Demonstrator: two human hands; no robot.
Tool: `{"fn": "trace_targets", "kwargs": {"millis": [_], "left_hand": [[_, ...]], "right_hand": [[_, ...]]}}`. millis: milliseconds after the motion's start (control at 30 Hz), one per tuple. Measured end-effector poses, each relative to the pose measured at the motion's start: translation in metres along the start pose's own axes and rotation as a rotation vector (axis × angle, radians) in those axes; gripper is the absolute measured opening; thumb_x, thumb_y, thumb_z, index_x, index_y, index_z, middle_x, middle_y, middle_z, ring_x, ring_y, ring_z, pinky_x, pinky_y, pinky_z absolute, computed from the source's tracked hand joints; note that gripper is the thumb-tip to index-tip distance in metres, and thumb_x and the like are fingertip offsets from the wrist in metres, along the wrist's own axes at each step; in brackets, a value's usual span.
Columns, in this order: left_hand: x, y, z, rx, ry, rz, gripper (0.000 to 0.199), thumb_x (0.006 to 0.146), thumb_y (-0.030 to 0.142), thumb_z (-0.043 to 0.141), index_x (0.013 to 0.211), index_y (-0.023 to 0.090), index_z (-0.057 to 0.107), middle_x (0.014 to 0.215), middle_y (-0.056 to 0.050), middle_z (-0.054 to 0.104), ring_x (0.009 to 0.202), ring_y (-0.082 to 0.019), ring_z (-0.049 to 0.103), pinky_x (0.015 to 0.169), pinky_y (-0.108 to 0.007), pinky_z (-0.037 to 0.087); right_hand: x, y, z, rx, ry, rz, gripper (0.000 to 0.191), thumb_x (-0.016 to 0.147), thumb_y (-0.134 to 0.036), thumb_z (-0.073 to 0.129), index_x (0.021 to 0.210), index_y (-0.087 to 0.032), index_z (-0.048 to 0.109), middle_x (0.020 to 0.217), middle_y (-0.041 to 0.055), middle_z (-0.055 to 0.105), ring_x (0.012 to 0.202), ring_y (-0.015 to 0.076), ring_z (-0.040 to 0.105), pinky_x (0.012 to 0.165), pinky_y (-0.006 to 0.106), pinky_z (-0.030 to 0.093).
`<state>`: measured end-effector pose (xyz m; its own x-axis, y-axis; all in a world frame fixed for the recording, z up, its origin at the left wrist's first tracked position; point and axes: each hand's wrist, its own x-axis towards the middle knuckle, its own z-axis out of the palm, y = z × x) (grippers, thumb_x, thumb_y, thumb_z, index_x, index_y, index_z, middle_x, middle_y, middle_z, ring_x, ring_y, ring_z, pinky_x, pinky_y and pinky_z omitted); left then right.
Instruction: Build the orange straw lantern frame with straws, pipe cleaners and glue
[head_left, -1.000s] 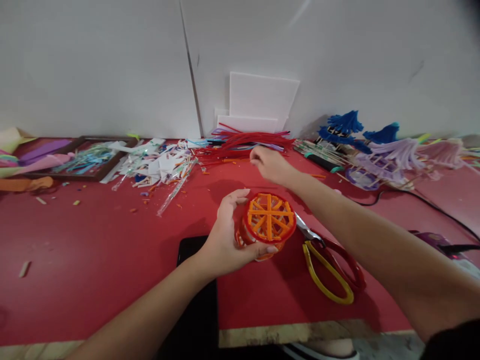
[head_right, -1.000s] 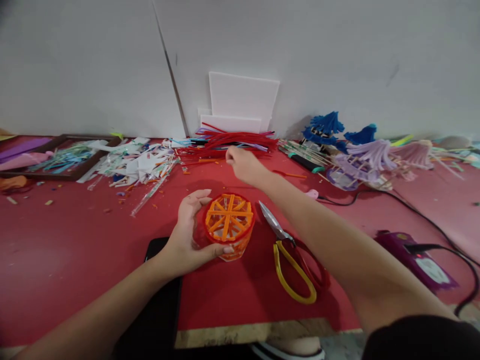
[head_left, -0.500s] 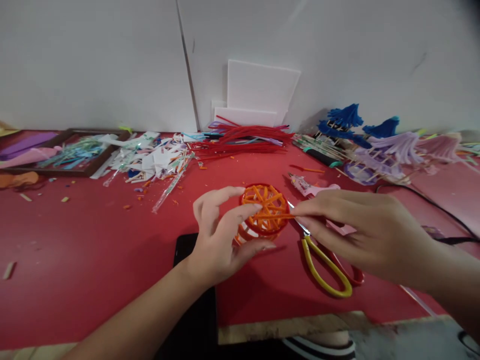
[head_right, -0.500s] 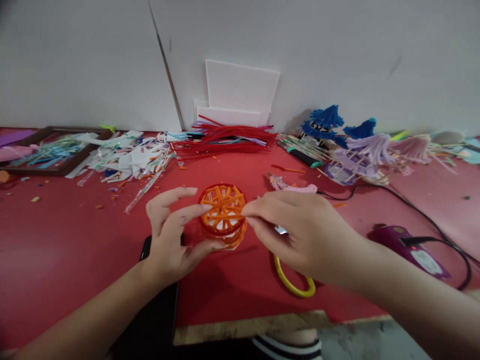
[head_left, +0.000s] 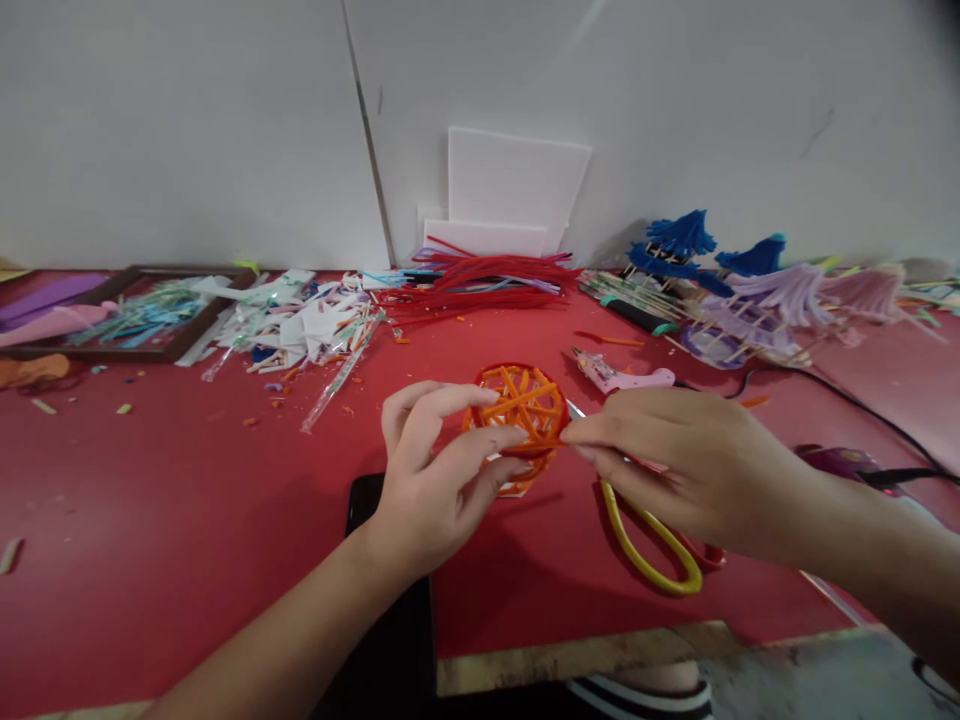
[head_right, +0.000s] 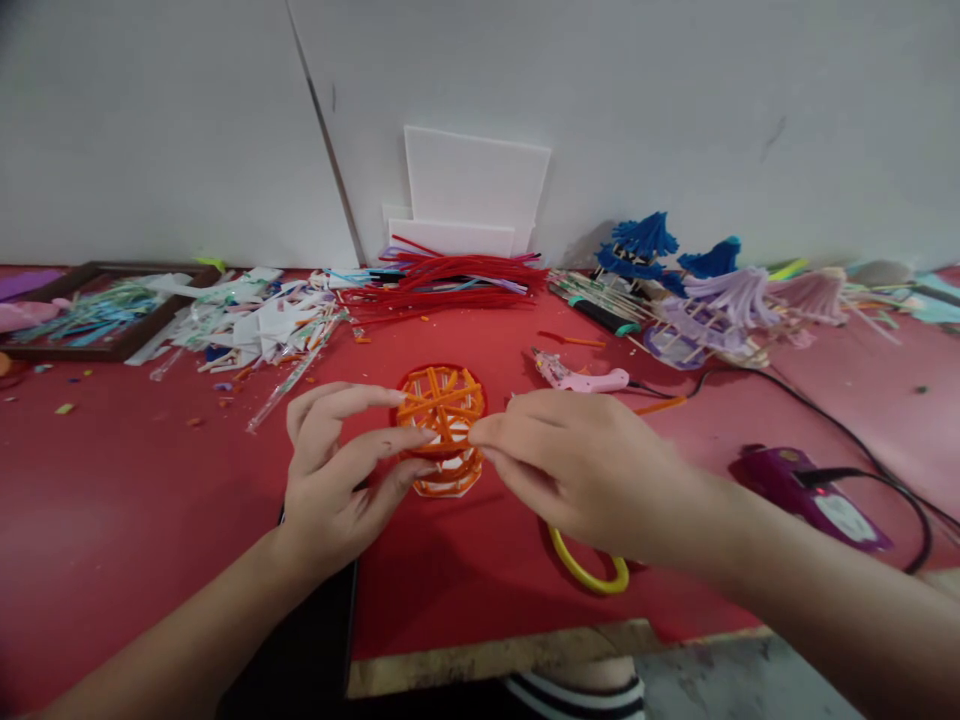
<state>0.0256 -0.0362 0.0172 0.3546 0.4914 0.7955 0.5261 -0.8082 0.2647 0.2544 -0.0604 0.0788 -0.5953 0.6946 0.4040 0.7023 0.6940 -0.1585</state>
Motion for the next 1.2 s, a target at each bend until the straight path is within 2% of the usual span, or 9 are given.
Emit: {"fn": "trace_targets", "kwargs": {"millis": [133, 233, 367, 533, 700, 767, 900, 1000, 1200], "left_hand": [[-0.005, -0.005, 0.008, -0.154, -0.053, -0.228, 0.085, 0.07, 0.061, 0.075, 0.138, 0.024, 0.038, 0.138, -0.015, 0.046, 0.129, -0.035, 0.045, 0.108, -0.055, 0.036], [-0.01, -0.01, 0.015, -0.35, -0.169, -0.419, 0.114, 0.058, 0.066, 0.08, 0.146, 0.023, 0.022, 0.144, -0.021, 0.038, 0.136, -0.041, 0.04, 0.107, -0.061, 0.038], [-0.009, -0.012, 0.02, -0.554, -0.231, -0.567, 0.102, 0.066, 0.05, 0.082, 0.144, 0.024, 0.022, 0.139, -0.019, 0.046, 0.131, -0.037, 0.049, 0.101, -0.056, 0.049], [-0.008, -0.014, 0.02, -0.698, -0.244, -0.524, 0.076, 0.078, 0.034, 0.073, 0.14, 0.024, 0.031, 0.143, -0.016, 0.046, 0.132, -0.032, 0.049, 0.107, -0.052, 0.046], [-0.015, -0.02, 0.02, -0.572, -0.213, -0.485, 0.082, 0.077, 0.033, 0.073, 0.144, 0.024, 0.026, 0.148, -0.017, 0.036, 0.139, -0.035, 0.038, 0.114, -0.055, 0.036], [-0.016, -0.02, 0.02, -0.529, -0.185, -0.441, 0.082, 0.077, 0.034, 0.074, 0.143, 0.024, 0.026, 0.145, -0.016, 0.038, 0.135, -0.033, 0.041, 0.111, -0.053, 0.039], [-0.013, -0.018, 0.017, -0.412, -0.124, -0.419, 0.074, 0.076, 0.045, 0.075, 0.135, 0.022, 0.037, 0.13, -0.014, 0.048, 0.12, -0.03, 0.052, 0.1, -0.049, 0.047], [-0.011, -0.018, 0.014, -0.302, -0.108, -0.374, 0.077, 0.068, 0.059, 0.077, 0.129, 0.022, 0.047, 0.117, -0.012, 0.056, 0.104, -0.028, 0.057, 0.088, -0.045, 0.051], [-0.008, -0.016, 0.008, -0.139, -0.068, -0.228, 0.068, 0.069, 0.067, 0.07, 0.119, 0.024, 0.054, 0.098, -0.006, 0.064, 0.082, -0.021, 0.058, 0.072, -0.035, 0.051]], "right_hand": [[-0.002, 0.011, -0.005, -0.029, 0.104, 0.316, 0.006, 0.087, -0.024, 0.051, 0.085, -0.024, 0.057, 0.066, -0.0007, 0.068, 0.05, 0.0143, 0.059, 0.049, 0.027, 0.04], [-0.007, 0.018, 0.009, 0.071, -0.003, 0.531, 0.004, 0.086, -0.021, 0.049, 0.083, -0.024, 0.05, 0.059, -0.0023, 0.065, 0.047, 0.0147, 0.058, 0.046, 0.026, 0.038], [-0.01, 0.021, 0.046, 0.188, -0.149, 0.619, 0.01, 0.082, -0.013, 0.046, 0.084, -0.023, 0.049, 0.066, 0.0011, 0.068, 0.059, 0.0172, 0.065, 0.051, 0.026, 0.041], [-0.004, 0.028, 0.075, 0.305, -0.039, 0.622, 0.012, 0.081, -0.013, 0.05, 0.09, -0.02, 0.051, 0.079, 0.0063, 0.072, 0.07, 0.0186, 0.068, 0.059, 0.027, 0.047], [0.007, 0.031, 0.06, 0.493, 0.32, 0.632, 0.013, 0.085, -0.029, 0.057, 0.094, -0.02, 0.055, 0.074, 0.0024, 0.07, 0.067, 0.0168, 0.067, 0.061, 0.028, 0.05], [0.013, 0.022, 0.042, 0.571, 0.358, 0.592, 0.015, 0.085, -0.031, 0.059, 0.093, -0.02, 0.06, 0.07, 0.0005, 0.067, 0.06, 0.0135, 0.063, 0.055, 0.025, 0.048], [0.025, -0.003, 0.007, 0.725, 0.038, 0.583, 0.008, 0.081, -0.024, 0.059, 0.082, -0.018, 0.064, 0.053, -0.0046, 0.057, 0.04, 0.0077, 0.048, 0.038, 0.02, 0.035], [0.033, -0.013, -0.002, 0.774, -0.171, 0.612, 0.004, 0.077, -0.019, 0.059, 0.078, -0.019, 0.063, 0.049, -0.0067, 0.054, 0.038, 0.0074, 0.047, 0.035, 0.019, 0.034], [0.042, -0.015, 0.003, 0.713, -0.233, 0.595, 0.005, 0.076, -0.018, 0.059, 0.074, -0.02, 0.062, 0.048, -0.007, 0.055, 0.036, 0.0072, 0.047, 0.034, 0.018, 0.033]]}}
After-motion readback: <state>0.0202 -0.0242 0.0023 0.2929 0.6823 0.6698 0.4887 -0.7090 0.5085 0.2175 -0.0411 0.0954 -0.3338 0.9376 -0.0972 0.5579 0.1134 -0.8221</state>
